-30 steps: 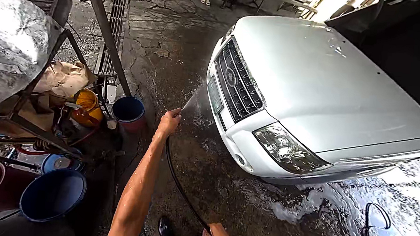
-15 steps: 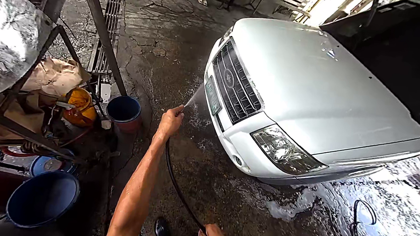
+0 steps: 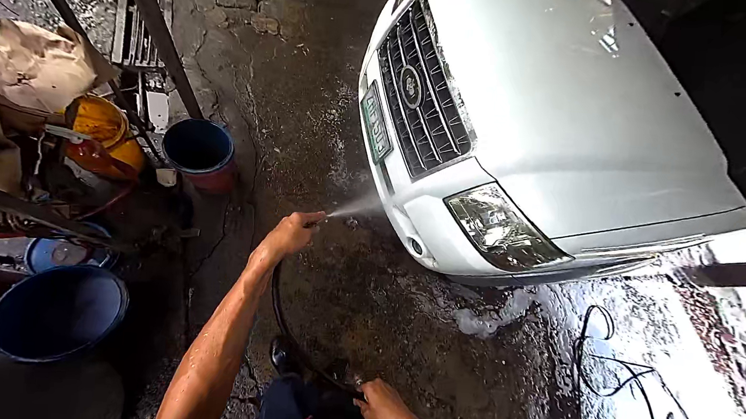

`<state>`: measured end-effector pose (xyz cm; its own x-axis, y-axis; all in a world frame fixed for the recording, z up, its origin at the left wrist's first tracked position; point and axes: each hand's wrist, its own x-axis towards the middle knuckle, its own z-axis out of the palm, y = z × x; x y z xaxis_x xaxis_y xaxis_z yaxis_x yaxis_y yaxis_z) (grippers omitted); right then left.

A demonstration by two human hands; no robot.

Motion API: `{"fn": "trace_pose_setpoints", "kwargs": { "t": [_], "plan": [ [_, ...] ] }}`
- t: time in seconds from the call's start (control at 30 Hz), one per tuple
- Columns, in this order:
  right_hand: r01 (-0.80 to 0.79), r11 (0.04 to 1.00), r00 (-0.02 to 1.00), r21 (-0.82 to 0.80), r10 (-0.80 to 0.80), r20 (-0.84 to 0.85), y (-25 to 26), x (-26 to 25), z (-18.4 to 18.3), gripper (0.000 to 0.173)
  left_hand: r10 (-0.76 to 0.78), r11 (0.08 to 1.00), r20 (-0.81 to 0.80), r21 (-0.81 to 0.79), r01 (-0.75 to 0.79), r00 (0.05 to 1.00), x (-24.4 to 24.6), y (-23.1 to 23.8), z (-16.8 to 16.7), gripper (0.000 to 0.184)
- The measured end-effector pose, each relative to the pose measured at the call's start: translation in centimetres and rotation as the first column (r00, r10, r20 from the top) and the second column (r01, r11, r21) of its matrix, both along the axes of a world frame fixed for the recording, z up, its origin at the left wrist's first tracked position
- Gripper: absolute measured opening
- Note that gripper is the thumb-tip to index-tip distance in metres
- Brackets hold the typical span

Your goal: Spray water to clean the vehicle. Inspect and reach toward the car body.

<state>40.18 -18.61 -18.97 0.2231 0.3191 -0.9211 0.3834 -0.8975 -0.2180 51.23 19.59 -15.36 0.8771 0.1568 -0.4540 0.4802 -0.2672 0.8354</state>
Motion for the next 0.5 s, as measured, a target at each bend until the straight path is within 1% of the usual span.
{"fn": "trace_pose_setpoints", "kwargs": {
  "t": [0.07, 0.1, 0.17, 0.2, 0.23, 0.3, 0.37, 0.43, 0.5],
  "plan": [
    [0.005, 1.000, 1.000, -0.014, -0.005, 0.000, -0.1, -0.4, -0.3, 0.034, 0.082, 0.997, 0.116, -0.004, -0.082, 0.990, -0.5, -0.6, -0.1, 0.041],
    [-0.004, 1.000, 1.000, -0.024, 0.004, -0.006, -0.1, -0.5, -0.3, 0.034, 0.090, 0.996, 0.144, -0.008, -0.090, 0.985, -0.6, -1.0, 0.2, 0.041],
    [-0.038, 0.998, 0.999, -0.041, 0.037, -0.028, -0.6, -0.7, -0.2, 0.032, 0.008, 0.999, 0.120, -0.049, -0.002, 0.993, -1.0, -2.4, 0.8, 0.041],
    [-0.045, 0.998, 0.998, -0.045, 0.043, -0.037, -1.0, -1.0, -0.1, 0.030, -0.041, 0.996, 0.078, -0.079, 0.047, 0.996, -1.4, -3.1, 1.4, 0.041],
    [-0.043, 0.998, 0.998, -0.045, 0.041, -0.039, -1.3, -1.2, -0.1, 0.028, -0.068, 0.993, 0.040, -0.093, 0.071, 0.997, -1.8, -3.4, 1.3, 0.041],
    [-0.019, 0.999, 1.000, -0.046, 0.018, -0.025, -2.2, -1.6, -0.6, 0.026, -0.031, 0.996, -0.011, -0.079, 0.030, 0.999, -2.5, -3.4, -0.5, 0.041],
    [0.013, 0.996, 1.000, -0.087, -0.014, -0.017, -3.2, -1.6, -0.7, 0.027, 0.016, 0.999, -0.074, -0.045, -0.019, 0.997, -3.2, -4.2, -3.8, 0.042],
    [0.017, 0.990, 1.000, -0.143, -0.019, -0.016, -4.7, -1.3, -1.0, 0.029, -0.056, 0.994, -0.160, -0.104, 0.039, 0.985, -3.9, -6.4, -7.5, 0.043],
    [-0.006, 0.984, 0.999, -0.180, -0.002, -0.041, -6.5, -1.2, -1.6, 0.029, -0.186, 0.970, -0.225, -0.195, 0.143, 0.956, -4.8, -8.6, -9.7, 0.044]
  ]
}}
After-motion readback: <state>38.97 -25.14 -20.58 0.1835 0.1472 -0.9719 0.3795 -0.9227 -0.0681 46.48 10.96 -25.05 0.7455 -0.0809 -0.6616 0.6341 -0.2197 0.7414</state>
